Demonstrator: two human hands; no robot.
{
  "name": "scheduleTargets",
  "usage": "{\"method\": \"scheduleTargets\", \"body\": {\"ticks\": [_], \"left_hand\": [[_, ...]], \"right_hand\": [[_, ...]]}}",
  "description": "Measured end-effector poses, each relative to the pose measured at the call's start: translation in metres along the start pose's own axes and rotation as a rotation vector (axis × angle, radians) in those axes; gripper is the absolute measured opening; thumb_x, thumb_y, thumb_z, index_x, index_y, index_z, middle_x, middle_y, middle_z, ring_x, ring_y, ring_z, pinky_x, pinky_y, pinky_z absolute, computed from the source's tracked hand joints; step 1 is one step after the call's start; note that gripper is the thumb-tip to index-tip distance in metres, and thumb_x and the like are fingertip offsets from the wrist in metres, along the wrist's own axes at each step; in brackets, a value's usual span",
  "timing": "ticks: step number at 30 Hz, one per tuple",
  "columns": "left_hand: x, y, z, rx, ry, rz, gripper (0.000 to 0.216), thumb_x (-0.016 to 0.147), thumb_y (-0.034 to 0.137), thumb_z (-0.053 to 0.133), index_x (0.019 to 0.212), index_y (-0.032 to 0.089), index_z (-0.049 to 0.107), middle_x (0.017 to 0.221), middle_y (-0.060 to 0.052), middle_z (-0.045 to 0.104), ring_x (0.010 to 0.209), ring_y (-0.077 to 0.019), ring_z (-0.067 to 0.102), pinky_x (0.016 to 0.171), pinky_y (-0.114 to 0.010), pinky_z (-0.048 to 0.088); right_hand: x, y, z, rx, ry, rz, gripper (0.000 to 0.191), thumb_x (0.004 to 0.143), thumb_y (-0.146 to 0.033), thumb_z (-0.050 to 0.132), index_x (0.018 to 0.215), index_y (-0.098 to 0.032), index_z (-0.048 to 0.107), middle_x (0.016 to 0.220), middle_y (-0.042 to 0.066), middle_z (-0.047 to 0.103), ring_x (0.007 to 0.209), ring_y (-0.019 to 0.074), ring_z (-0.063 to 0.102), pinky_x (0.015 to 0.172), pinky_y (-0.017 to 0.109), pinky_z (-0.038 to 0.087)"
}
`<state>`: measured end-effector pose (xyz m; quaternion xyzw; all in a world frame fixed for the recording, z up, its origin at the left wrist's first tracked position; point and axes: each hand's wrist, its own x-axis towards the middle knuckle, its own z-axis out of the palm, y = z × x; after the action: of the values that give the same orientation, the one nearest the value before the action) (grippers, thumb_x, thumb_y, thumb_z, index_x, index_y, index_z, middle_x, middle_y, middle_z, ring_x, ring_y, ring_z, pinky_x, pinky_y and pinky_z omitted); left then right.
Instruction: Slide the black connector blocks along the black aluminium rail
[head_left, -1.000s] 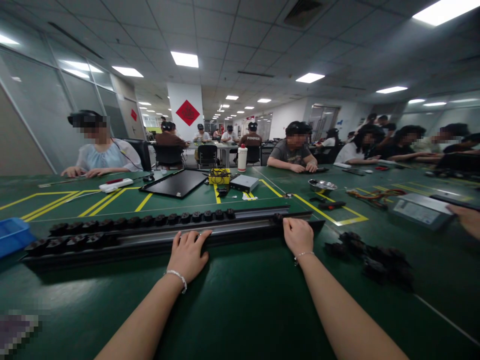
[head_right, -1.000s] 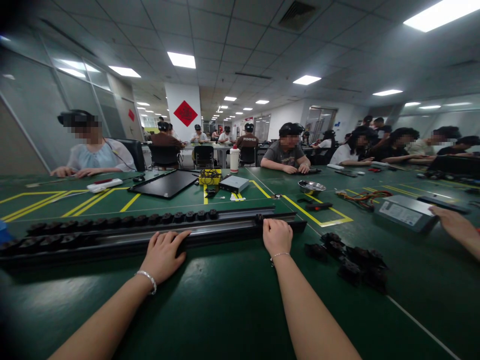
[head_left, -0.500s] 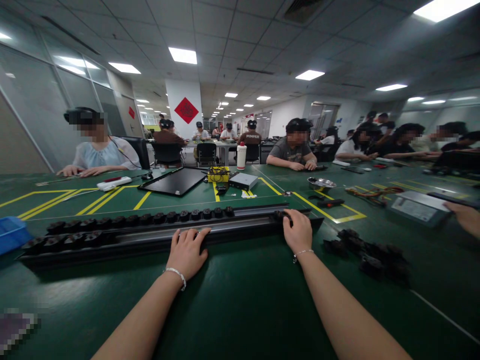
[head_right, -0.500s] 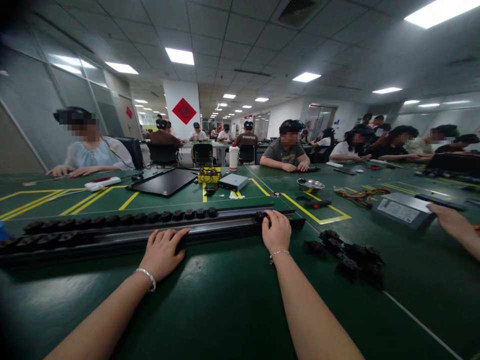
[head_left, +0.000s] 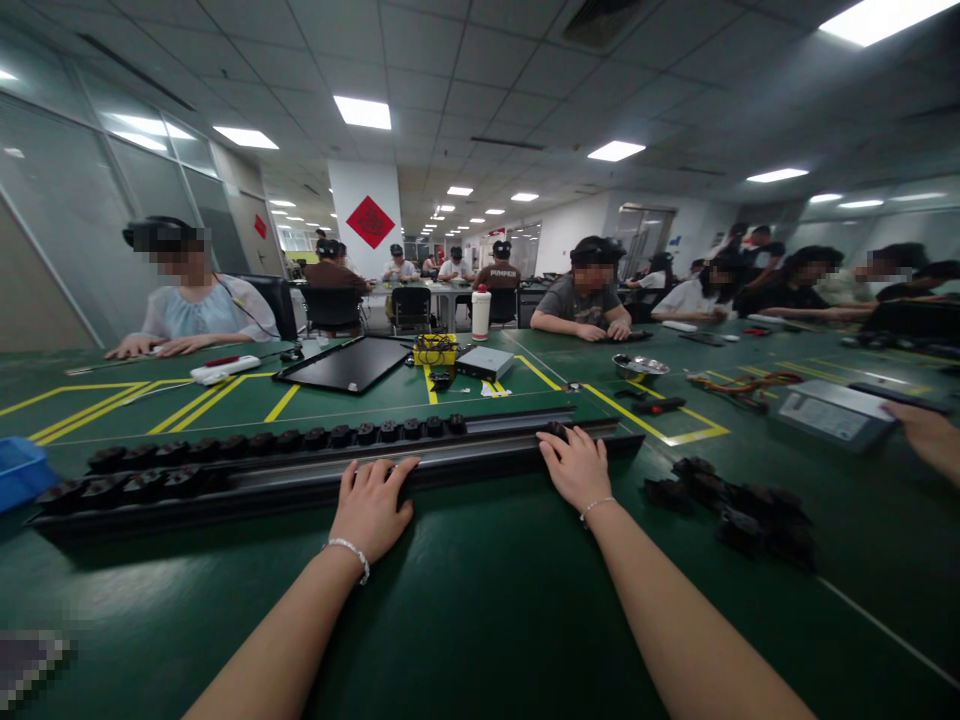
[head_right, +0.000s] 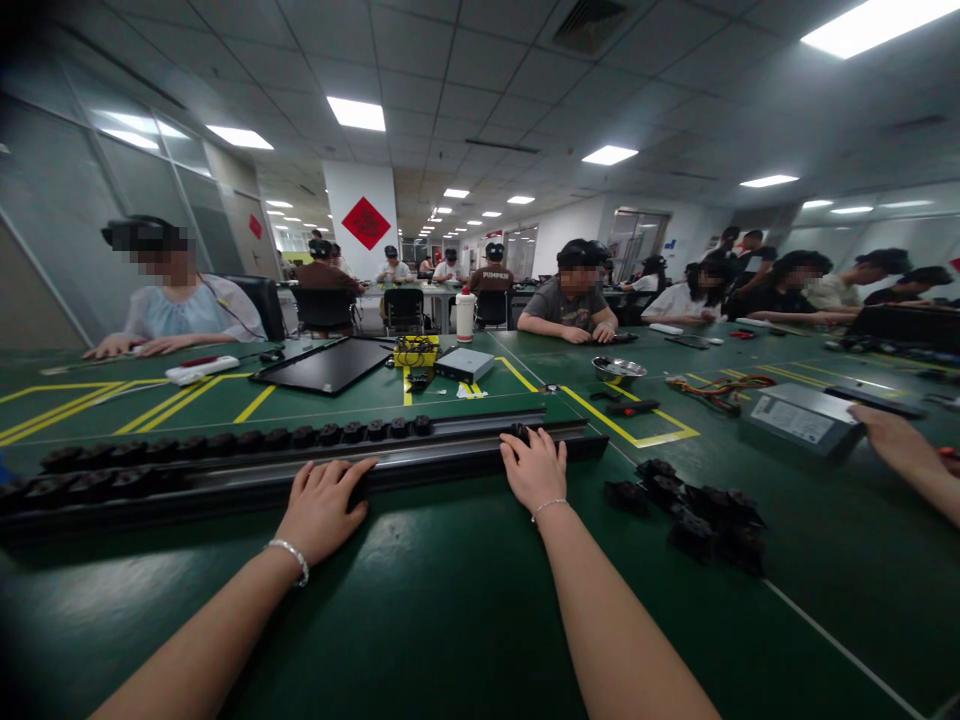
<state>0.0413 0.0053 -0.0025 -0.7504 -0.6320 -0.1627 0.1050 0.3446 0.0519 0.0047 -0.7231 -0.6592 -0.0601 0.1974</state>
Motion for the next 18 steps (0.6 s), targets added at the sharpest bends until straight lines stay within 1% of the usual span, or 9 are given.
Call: {"method": "scheduleTargets", "body": {"ticks": [6,12,16,18], "left_hand": [[-0.0001,0.0,0.0,-0.007,-0.005,-0.008,0.054,0.073,0.029,0.05,0.127,0.033,0.044,0.112,-0.003,0.056,0.113,-0.0225,0.044,0.106,-0.044,0.012],[-0.0001,0.0005,-0.0016,-0.012,-0.008,-0.005,0.054,0.074,0.029,0.049,0.127,0.033,0.044,0.112,-0.004,0.055,0.112,-0.0228,0.044,0.106,-0.045,0.012],[-0.0001,0.0011,-0.0027,-0.009,-0.016,-0.003,0.054,0.074,0.029,0.049,0.127,0.033,0.044,0.112,-0.004,0.055,0.112,-0.0228,0.044,0.106,-0.044,0.012],[-0.0001,0.0013,-0.003,-0.005,-0.018,-0.006,0.054,0.074,0.029,0.049,0.128,0.033,0.044,0.113,-0.004,0.055,0.112,-0.0228,0.044,0.106,-0.044,0.012]], "right_hand": [[-0.0003,-0.0018,-0.003,0.029,-0.018,0.041,0.042,0.091,-0.045,0.023,0.119,-0.04,0.053,0.133,0.002,0.045,0.129,0.0215,0.027,0.104,0.053,0.015],[0.0004,-0.0008,-0.0033,0.03,-0.054,0.05,0.044,0.091,-0.047,0.019,0.12,-0.042,0.051,0.135,0.001,0.043,0.131,0.0213,0.025,0.104,0.055,0.015],[0.0013,-0.0004,-0.0032,0.012,-0.092,0.051,0.043,0.09,-0.051,0.019,0.123,-0.045,0.047,0.141,0.001,0.034,0.133,0.0236,0.02,0.103,0.058,0.015],[0.002,-0.001,-0.0044,0.0,-0.125,0.053,0.045,0.09,-0.053,0.019,0.123,-0.044,0.047,0.143,0.001,0.03,0.134,0.0249,0.017,0.103,0.058,0.014]]}}
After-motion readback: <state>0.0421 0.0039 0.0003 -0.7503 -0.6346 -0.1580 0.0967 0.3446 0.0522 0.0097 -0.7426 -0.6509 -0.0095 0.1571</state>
